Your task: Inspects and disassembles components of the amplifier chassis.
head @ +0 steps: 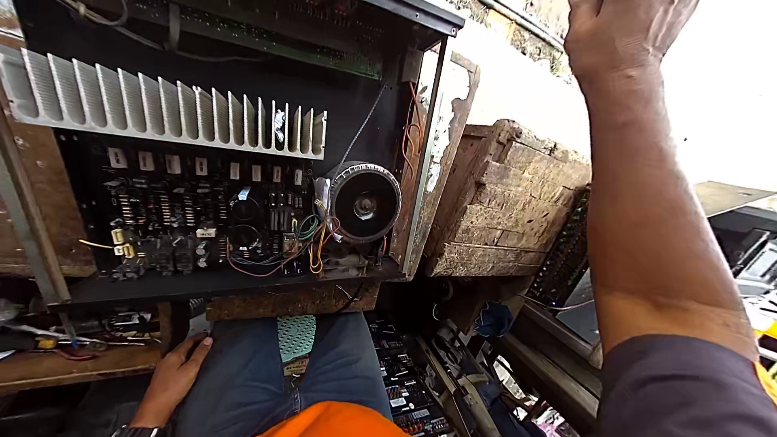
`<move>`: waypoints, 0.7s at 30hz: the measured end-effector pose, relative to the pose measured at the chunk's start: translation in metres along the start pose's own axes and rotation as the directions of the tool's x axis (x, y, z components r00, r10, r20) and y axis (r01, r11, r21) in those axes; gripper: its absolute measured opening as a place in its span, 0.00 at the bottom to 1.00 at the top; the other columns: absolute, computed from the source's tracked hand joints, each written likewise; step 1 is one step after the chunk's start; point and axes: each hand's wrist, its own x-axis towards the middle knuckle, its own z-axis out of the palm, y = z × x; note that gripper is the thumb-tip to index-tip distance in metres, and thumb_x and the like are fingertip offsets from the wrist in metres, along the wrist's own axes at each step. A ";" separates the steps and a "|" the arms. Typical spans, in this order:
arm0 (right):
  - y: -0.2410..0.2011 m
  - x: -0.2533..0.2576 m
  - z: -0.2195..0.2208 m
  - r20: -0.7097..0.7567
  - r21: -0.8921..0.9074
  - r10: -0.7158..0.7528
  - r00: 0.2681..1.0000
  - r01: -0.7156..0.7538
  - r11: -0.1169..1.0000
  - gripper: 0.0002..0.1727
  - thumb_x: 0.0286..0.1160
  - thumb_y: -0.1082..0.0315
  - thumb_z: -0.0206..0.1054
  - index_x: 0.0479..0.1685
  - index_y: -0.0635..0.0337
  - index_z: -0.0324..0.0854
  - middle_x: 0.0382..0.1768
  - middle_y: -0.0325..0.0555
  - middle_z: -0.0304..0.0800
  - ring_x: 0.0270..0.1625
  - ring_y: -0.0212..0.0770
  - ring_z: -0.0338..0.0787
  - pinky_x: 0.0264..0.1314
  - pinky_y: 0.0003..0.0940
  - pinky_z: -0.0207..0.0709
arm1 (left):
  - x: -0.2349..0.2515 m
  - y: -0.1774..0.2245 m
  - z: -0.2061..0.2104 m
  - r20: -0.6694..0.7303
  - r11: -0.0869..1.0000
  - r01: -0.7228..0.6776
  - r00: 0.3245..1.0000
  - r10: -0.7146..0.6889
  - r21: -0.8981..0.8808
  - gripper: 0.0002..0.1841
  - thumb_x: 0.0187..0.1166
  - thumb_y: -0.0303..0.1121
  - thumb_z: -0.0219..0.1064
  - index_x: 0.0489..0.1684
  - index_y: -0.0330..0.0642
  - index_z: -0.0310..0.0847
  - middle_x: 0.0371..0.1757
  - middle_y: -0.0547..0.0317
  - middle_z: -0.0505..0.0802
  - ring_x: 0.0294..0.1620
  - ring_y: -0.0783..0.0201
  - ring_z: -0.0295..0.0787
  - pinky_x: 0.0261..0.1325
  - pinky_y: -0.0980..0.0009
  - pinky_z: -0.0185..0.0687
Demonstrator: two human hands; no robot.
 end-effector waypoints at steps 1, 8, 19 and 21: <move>0.012 0.011 0.008 0.105 -0.009 0.060 0.993 -0.060 0.998 0.27 0.77 0.59 0.62 0.66 0.74 0.77 0.69 0.81 0.78 0.75 0.81 0.75 0.69 0.81 0.64 | 0.000 0.000 -0.002 0.000 1.000 0.003 1.000 -0.003 0.002 0.25 0.88 0.49 0.56 0.64 0.37 0.86 0.62 0.39 0.92 0.68 0.46 0.87 0.75 0.40 0.72; 0.018 -0.008 0.055 0.161 0.219 0.061 0.985 -0.096 0.971 0.26 0.86 0.50 0.58 0.55 0.70 0.85 0.51 0.76 0.88 0.58 0.77 0.86 0.60 0.81 0.69 | -0.008 0.003 -0.011 -0.033 0.998 0.031 0.999 -0.033 -0.046 0.22 0.89 0.45 0.58 0.64 0.37 0.86 0.60 0.40 0.92 0.66 0.48 0.88 0.73 0.42 0.74; -0.149 -0.113 -0.014 -0.309 0.704 -0.555 0.773 0.578 0.413 0.11 0.86 0.63 0.62 0.47 0.64 0.82 0.36 0.43 0.88 0.37 0.29 0.87 0.43 0.28 0.84 | -0.096 0.172 -0.094 0.143 0.809 -0.527 0.850 0.507 0.260 0.28 0.90 0.53 0.47 0.23 0.47 0.82 0.24 0.59 0.85 0.29 0.59 0.84 0.31 0.53 0.79; -0.187 -0.121 -0.015 -0.329 0.666 -0.627 0.706 0.644 0.375 0.14 0.88 0.61 0.62 0.41 0.62 0.86 0.34 0.43 0.87 0.37 0.33 0.85 0.42 0.32 0.79 | -0.084 0.224 -0.109 -0.075 0.643 -0.743 0.642 0.763 0.188 0.23 0.90 0.50 0.51 0.30 0.49 0.85 0.29 0.66 0.86 0.35 0.71 0.83 0.39 0.68 0.80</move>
